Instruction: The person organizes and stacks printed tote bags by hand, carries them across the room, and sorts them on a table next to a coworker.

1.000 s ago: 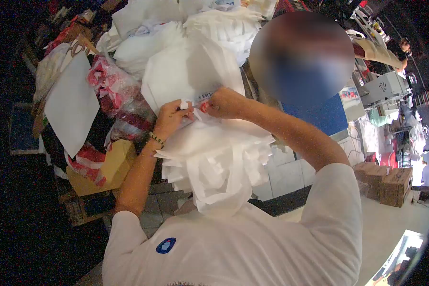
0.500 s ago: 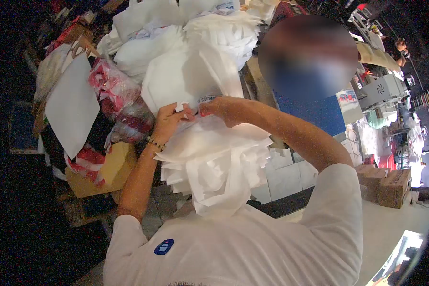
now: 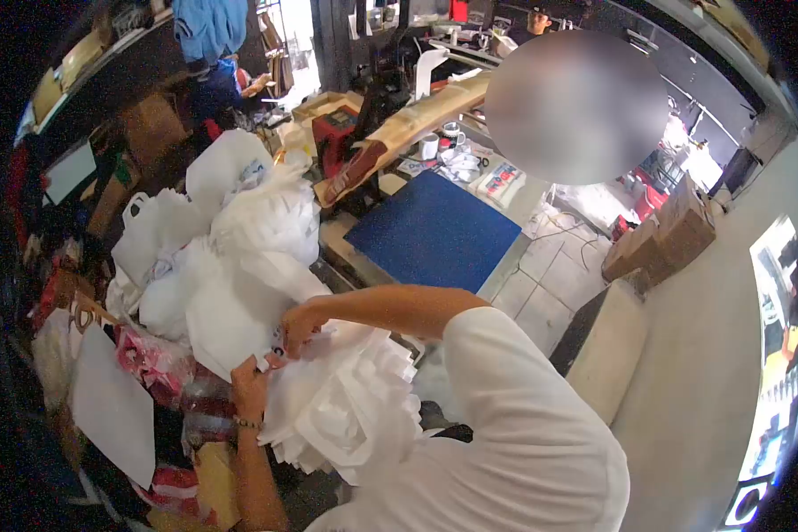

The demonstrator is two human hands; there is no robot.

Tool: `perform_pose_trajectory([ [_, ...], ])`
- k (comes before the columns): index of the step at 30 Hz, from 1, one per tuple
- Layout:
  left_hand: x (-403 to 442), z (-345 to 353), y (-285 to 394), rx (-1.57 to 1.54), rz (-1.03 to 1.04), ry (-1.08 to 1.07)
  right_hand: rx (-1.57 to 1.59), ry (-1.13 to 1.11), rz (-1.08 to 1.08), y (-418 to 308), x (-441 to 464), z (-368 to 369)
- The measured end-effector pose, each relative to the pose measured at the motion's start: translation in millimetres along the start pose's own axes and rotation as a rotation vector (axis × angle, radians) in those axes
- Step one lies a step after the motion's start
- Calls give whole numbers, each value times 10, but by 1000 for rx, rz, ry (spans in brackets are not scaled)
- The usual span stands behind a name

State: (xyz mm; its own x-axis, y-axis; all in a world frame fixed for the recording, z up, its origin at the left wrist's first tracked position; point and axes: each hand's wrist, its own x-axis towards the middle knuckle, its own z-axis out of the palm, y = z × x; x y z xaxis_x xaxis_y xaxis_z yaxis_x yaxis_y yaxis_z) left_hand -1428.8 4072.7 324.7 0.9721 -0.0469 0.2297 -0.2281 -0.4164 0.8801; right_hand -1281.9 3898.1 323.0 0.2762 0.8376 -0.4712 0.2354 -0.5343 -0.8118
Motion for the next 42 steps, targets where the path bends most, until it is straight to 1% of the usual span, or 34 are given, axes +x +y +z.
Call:
perform_pose_trajectory([
  [1, -16, 3, 57, 16, 31, -10, 246, -76, 111, -33, -4, -18],
  [2, -46, -6, 97, 36, 57, -20, 246, -72, 103, -66, 3, -15],
  [3, -58, 3, 136, 43, 62, -16, 225, -87, 151, -99, 4, -30],
  [4, -74, 30, 182, 77, 129, -29, 204, -106, 201, -128, 7, -28],
  [6, -92, 55, 259, 150, 270, -57, 154, -102, 191, -65, 69, -27],
  [7, -108, 49, 267, 160, 270, -54, 122, -94, 178, -24, 82, -28],
  [9, -104, 64, 257, 346, 307, -180, 40, -68, 147, 78, 149, -21],
  [10, -99, 103, 284, 284, 396, -169, -4, -52, 128, 140, 190, -14],
  [11, -79, 126, 311, 281, 401, -165, -53, -30, 107, 176, 224, -6],
  [13, -132, 133, 358, 475, 363, -308, -125, -3, 74, 275, 308, 31],
  [14, -175, 105, 438, 471, 357, -311, -121, -8, 76, 274, 344, 107],
  [16, -178, 21, 716, 317, 356, -434, -704, 224, -244, 208, 340, 139],
  [17, -193, -34, 768, 314, 370, -450, -698, 240, -232, 101, 219, 215],
  [19, -106, -226, 750, -7, 17, -405, -1076, 383, -216, -211, -152, 354],
  [20, 8, -304, 706, 112, 6, -249, -1084, 431, -178, -130, -180, 402],
  [21, 158, -415, 622, 220, 10, -83, -1078, 503, -216, -25, -97, 449],
  [23, 517, -424, -475, -5, -56, 72, -1073, 634, -316, 142, 59, 506],
  [25, 634, -233, -457, -58, -340, -248, -1144, 722, -408, 116, 20, 549],
  [26, 632, -146, -392, -39, -332, -259, -1109, 788, -474, 71, -72, 589],
  [28, 597, 14, -253, 280, -324, -444, -1121, 815, -491, 150, 15, 605],
  [32, 606, 38, -103, 210, -330, -516, -1154, 820, -524, 206, 36, 634],
  [34, 618, 44, -203, 124, -223, -526, -1214, 854, -532, 199, 15, 635],
  [35, 664, 57, -244, 126, -209, -523, -1264, 873, -540, 195, 4, 643],
  [37, 670, 11, -390, 177, -165, -594, -1288, 860, -517, 199, 46, 643],
  [38, 695, 8, -360, 136, -217, -604, -1282, 844, -538, 198, 42, 648],
  [39, 665, 2, -336, 135, -226, -601, -1280, 827, -556, 200, 25, 647],
  [40, 662, 6, -301, 193, -231, -599, -1275, 821, -561, 196, 13, 674],
  [42, 678, 16, -216, 263, -236, -611, -994, 929, -483, 166, -16, 714],
])
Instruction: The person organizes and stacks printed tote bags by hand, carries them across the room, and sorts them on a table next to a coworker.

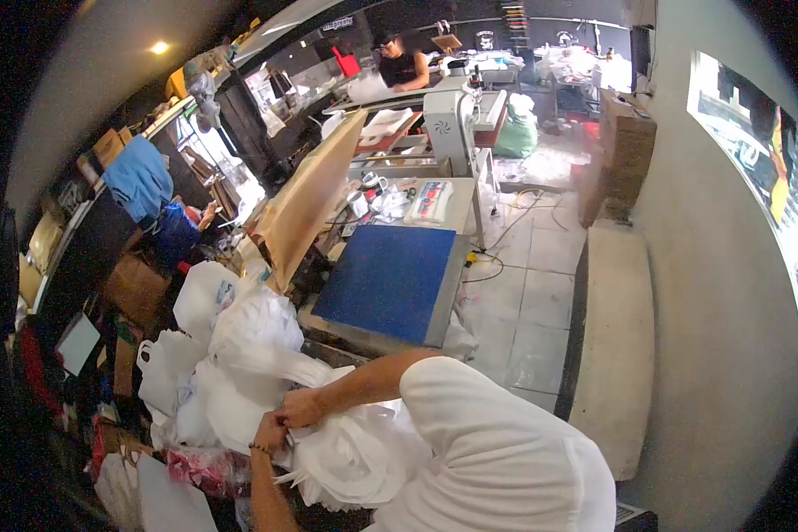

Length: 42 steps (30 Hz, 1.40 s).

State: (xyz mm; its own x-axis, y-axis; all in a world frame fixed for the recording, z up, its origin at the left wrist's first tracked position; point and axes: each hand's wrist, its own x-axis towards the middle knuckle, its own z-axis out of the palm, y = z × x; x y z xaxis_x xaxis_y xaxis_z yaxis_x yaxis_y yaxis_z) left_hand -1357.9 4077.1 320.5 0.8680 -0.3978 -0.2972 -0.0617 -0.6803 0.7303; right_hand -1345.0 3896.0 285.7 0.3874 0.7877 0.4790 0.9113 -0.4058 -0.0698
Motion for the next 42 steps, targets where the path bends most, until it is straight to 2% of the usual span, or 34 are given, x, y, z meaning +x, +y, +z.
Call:
perform_pose_trajectory([
  [4, -17, -35, 130, 94, 47, 55, -91, -74, -195, 52, 39, 27],
  [6, 138, -164, -37, 523, 470, 301, -90, 6, -207, 59, 9, -22],
  [7, 154, -232, -86, 520, 461, 307, -84, 3, -216, 51, -7, -49],
  [9, 147, -348, 69, 224, 122, 20, -126, -24, -149, 15, -12, -75],
  [11, 89, -385, 170, 185, 141, 4, -121, -66, -137, 70, 10, 3],
  [13, 89, -412, 128, -393, 82, 48, -117, -110, -121, 103, 8, 123],
  [14, 94, -423, 109, -521, 53, 45, -109, -123, -86, 80, 9, 28],
  [15, 71, -455, 140, -531, 42, 55, -105, -138, -52, 83, 3, -36],
  [17, 32, -560, 211, -622, -104, -8, -98, -157, -76, 87, 15, -87],
  [19, 2, -691, 237, -524, -117, -47, -28, -172, -30, 129, 23, 7],
  [21, -82, -785, 415, 437, 290, 72, -7, -201, -8, 93, 41, -131],
  [22, -91, -846, 541, 440, 89, -23, -14, -213, 8, 89, 47, -153],
  [23, -128, -863, 648, 428, 80, -21, -20, -226, 24, 79, 54, -166],
  [25, -171, -885, 818, 695, 86, 149, -21, -278, 46, 95, 89, -174],
  [26, -168, -894, 841, 753, 79, 142, 52, -271, 101, 101, 93, -217],
  [28, -236, -846, 881, 792, 114, 170, 142, -340, 284, 105, 94, -309],
  [31, -341, -801, 1036, 893, 162, 219, 87, -451, 373, 143, 88, -315],
  [35, -391, -736, 974, 923, 248, 285, 50, -462, 341, 169, 126, -412],
  [37, -420, -712, 957, 880, 240, 298, 80, -709, 355, 137, 250, -770],
  [38, -433, -704, 952, 840, 238, 313, 79, -713, 354, 170, 270, -880],
  [40, -461, -692, 927, 815, 259, 322, 557, -707, 524, 227, 271, -1017],
  [41, -471, -684, 918, 794, 283, 327, 555, -709, 530, 270, 247, -924],
  [42, -474, -672, 921, 790, 292, 324, 823, -599, 515, 357, 196, -741],
])
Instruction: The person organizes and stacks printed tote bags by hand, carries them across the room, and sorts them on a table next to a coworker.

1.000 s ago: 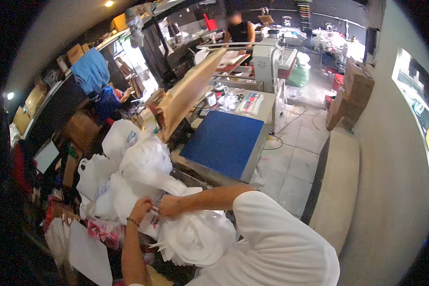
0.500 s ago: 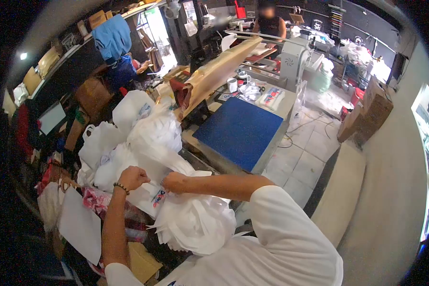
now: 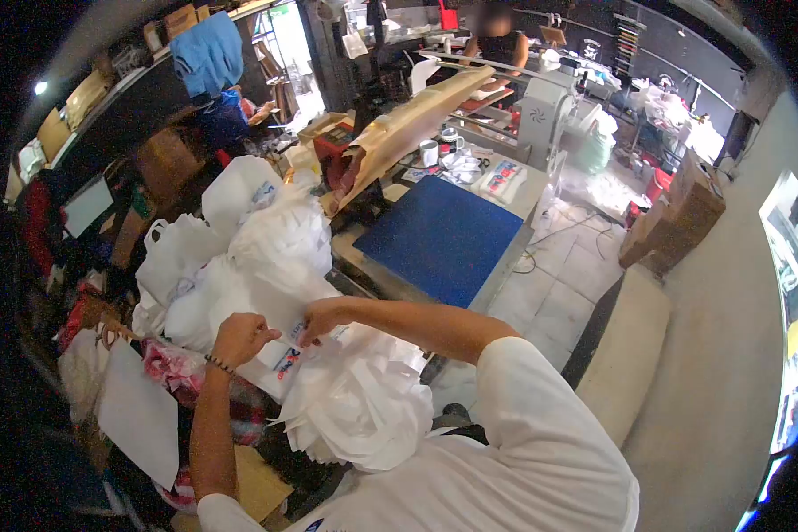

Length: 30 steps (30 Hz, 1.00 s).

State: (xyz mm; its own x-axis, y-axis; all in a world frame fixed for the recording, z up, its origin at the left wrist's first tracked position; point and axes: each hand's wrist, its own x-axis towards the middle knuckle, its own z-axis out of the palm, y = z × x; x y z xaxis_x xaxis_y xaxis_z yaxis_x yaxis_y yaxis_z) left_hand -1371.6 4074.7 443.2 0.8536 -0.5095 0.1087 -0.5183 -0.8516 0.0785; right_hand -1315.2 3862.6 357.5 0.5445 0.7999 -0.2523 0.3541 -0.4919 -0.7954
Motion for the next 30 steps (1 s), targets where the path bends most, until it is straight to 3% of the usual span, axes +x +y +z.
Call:
perform_pose_trajectory([
  [1, -2, 4, 14, -34, -18, -7, 253, 16, -117, 142, 69, 47],
  [2, 1, 12, 27, -68, -33, -15, 257, 28, -106, 215, 100, 98],
  [4, 5, 30, 37, -87, -23, -7, 649, 64, -178, 298, 141, 173],
  [8, 19, 61, 17, -130, -31, 5, 926, 225, -75, 247, 124, 261],
  [9, 23, 59, 21, -133, -24, 3, 928, 232, -71, 263, 177, 255],
  [11, 14, 44, 29, -151, -4, 16, 1264, 112, -108, 263, 239, 256],
  [14, 7, 40, 41, -148, -16, -12, 1281, 187, 78, 260, 196, 242],
  [20, -37, 39, 80, -190, 35, 31, 1259, 306, 136, 555, 579, 376],
  [23, -45, 19, 118, -211, 29, 13, 1110, 292, -15, 635, 629, 422],
  [30, -48, 7, 168, -217, 41, 0, 838, 375, -123, 386, 420, 470],
])
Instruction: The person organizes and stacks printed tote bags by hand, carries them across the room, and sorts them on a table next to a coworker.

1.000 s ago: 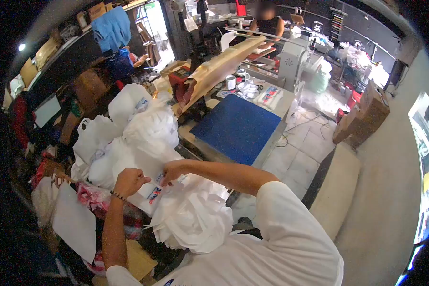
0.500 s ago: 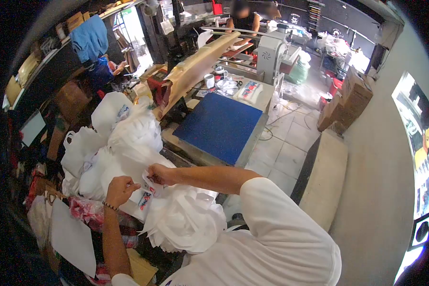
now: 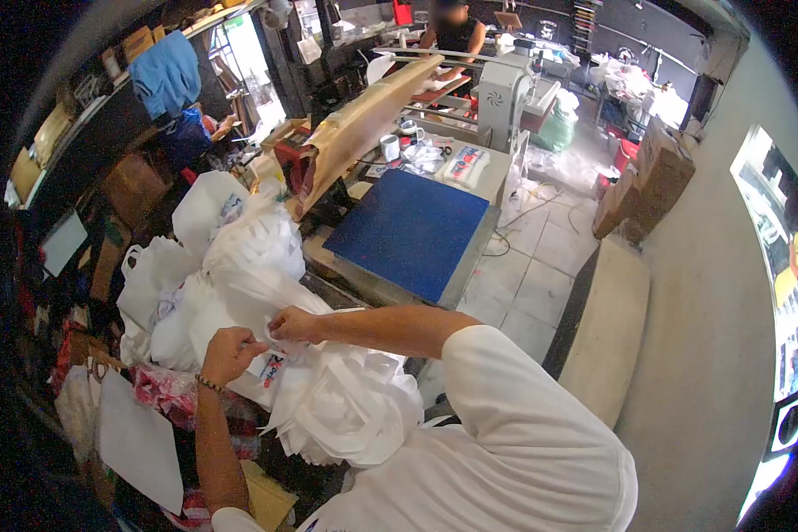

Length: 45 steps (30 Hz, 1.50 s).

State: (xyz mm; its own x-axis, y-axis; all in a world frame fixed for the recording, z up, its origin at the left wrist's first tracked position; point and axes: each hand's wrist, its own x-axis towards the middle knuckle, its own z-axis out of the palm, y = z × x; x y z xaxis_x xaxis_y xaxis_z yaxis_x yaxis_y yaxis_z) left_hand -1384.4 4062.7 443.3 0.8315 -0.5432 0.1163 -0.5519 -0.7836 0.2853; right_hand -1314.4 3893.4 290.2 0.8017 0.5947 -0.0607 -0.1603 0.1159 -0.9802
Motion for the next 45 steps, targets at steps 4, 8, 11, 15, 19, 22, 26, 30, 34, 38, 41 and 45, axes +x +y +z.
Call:
perform_pose_trajectory([
  [4, 1, 21, 12, -12, 35, 5, -116, 82, 40, -56, 29, 29],
  [8, -10, -27, 102, -22, -8, -26, 7, 16, 137, -139, 50, 40],
  [11, -3, 8, 53, 35, 43, -11, 77, 30, 33, -28, 99, 44],
  [15, 10, 21, 65, 62, 47, -28, 88, 11, 26, 81, 159, 16],
  [19, 21, 12, 110, 49, 71, -36, -37, 37, -63, 25, 82, 70],
  [22, 35, 3, 137, 59, 70, -52, -266, 70, -123, -106, 38, 85],
  [26, 45, 0, 156, 66, 70, -72, -210, 62, -67, -193, 9, 39],
  [30, 46, 11, 126, 64, 68, -55, -30, -42, -70, -259, -56, 73],
  [34, 69, -53, 158, 111, 30, -93, -476, -256, -325, -254, -125, 134],
  [38, 112, -116, 127, 118, 70, -61, -769, -265, -491, -270, -155, 253],
  [41, 121, -213, 145, 72, -37, -92, -780, -218, -485, -243, -170, 240],
  [45, 78, -420, -175, -128, 24, -36, -686, -169, -318, -170, -108, 214],
])
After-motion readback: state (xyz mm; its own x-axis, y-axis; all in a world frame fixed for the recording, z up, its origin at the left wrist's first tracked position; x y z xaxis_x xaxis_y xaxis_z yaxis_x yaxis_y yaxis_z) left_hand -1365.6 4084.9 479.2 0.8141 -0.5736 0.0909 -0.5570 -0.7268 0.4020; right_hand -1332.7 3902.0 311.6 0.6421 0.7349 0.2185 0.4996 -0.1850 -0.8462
